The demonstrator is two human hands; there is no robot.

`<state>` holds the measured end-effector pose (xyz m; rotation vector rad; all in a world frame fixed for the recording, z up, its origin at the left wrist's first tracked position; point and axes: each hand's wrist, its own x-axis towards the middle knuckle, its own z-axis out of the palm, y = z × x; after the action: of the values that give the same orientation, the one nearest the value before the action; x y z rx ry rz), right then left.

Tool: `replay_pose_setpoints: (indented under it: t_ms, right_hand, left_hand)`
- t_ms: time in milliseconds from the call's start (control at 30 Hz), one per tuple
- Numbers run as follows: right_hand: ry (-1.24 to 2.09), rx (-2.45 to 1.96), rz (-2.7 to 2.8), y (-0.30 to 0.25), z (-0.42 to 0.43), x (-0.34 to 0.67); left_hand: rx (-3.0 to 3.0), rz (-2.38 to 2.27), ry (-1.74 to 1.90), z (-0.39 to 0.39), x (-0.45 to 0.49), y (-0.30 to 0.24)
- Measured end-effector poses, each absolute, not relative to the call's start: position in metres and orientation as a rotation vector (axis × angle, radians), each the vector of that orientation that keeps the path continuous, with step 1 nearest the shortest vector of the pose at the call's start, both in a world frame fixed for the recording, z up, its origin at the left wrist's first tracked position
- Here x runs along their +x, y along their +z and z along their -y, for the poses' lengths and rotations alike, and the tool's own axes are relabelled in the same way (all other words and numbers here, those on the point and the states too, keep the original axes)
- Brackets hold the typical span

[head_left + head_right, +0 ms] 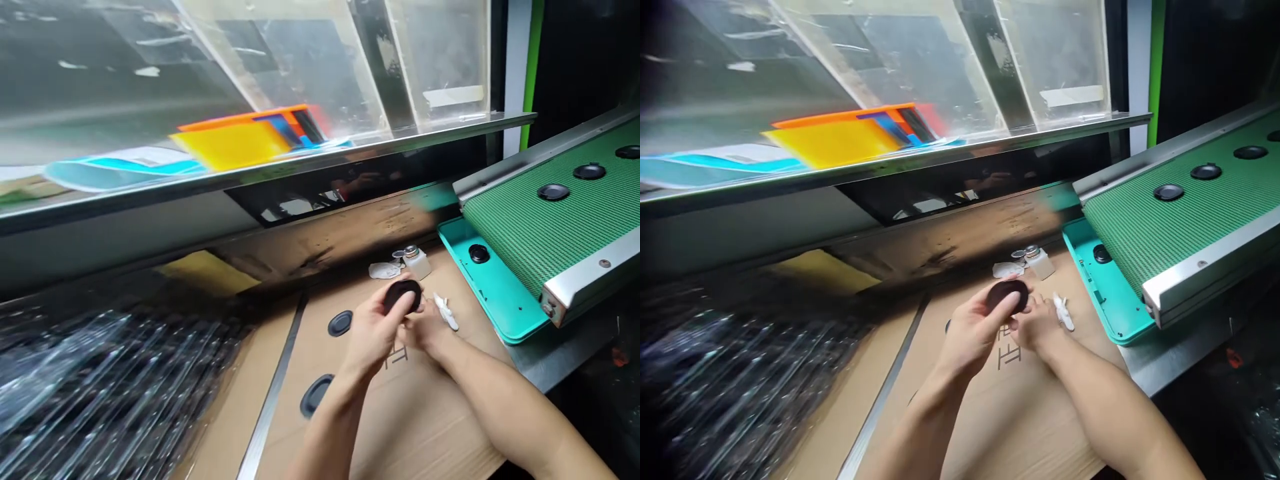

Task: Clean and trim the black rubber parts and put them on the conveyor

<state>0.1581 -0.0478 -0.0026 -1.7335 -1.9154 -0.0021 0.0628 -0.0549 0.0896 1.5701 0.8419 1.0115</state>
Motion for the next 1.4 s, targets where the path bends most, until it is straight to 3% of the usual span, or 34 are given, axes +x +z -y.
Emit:
replay_pose_setpoints:
  t_ms: [167, 333, 667, 1000, 1400]
  right_hand:
    - [0.006, -1.782, 2.01, 0.002, 0.046, 0.165]
    - [-0.082, -1.634, 1.708, 0.01, 0.041, 0.17]
    - [0.073, -1.446, 1.733, 0.001, 0.057, 0.127]
    - [-0.086, -1.697, 1.845, 0.005, 0.051, 0.111]
    - [-0.129, -1.661, 1.994, 0.002, 0.056, 0.121]
  left_hand:
    - [0.765, -0.802, 1.109, 0.035, -0.016, 0.04]
    - [0.485, -0.59, 1.071, 0.024, -0.024, 0.023]
    - [0.294, -0.501, 1.032, 0.02, -0.002, 0.007]
    - [0.281, -0.465, 1.041, 0.016, 0.005, 0.005]
    - [0.325, -0.523, 1.05, 0.017, 0.001, 0.003]
